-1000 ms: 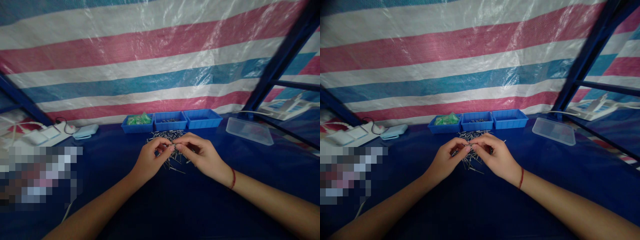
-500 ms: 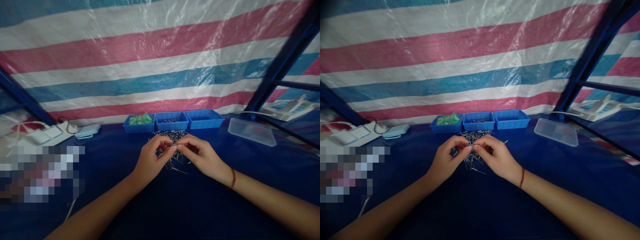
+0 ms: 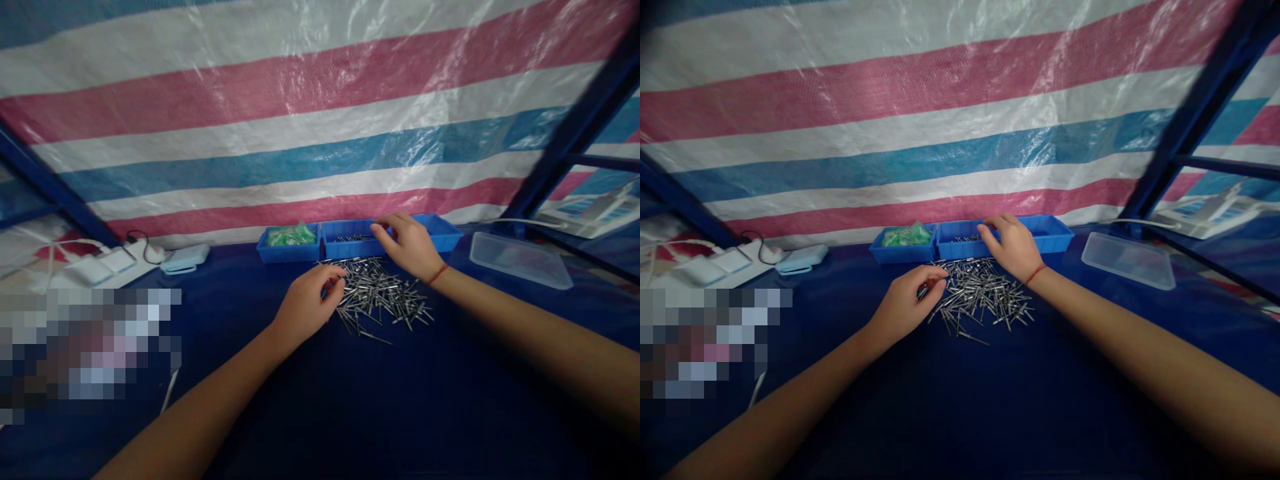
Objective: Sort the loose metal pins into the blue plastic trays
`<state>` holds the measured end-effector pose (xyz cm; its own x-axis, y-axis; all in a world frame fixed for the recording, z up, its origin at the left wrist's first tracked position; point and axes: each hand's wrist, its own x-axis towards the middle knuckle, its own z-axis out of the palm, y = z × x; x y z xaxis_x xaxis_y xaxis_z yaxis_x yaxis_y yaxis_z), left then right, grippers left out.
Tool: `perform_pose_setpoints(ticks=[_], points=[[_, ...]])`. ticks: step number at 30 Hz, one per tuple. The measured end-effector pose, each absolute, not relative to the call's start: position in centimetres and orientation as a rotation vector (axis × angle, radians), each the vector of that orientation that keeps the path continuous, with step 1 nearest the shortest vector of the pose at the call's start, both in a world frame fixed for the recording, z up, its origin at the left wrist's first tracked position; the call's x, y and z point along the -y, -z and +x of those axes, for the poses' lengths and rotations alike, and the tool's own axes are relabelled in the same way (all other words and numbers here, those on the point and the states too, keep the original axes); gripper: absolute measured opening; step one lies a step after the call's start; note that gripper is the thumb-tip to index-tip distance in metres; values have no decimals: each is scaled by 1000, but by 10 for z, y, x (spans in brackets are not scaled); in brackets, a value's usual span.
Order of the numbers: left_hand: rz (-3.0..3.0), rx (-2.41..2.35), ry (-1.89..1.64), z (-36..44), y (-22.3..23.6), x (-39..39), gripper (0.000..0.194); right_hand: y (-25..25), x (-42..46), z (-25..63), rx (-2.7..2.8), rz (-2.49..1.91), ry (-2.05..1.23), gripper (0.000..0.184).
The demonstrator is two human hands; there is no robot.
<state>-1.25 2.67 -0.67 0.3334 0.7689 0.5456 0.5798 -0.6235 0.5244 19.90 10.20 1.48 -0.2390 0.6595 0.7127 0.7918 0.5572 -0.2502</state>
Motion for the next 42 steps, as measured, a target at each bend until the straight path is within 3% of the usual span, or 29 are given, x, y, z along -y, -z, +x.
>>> perform_pose_setpoints(ticks=[7, 14, 18, 42], points=[[2564, -1248, -901, -13, 10, -31, 11, 6, -60, 222, 2028, -1170, -25, 21], [2819, -1044, -705, 1, 6, -20, 23, 7, -54, 220, 1988, -1143, -126, 18], [2867, -1119, -623, 7, 8, -19, 20, 6, -48, 217, 2052, -1089, -164, 17], [2671, -1481, -615, 9, 10, -17, 9, 8, -42, 213, 2103, -1021, -244, 18]])
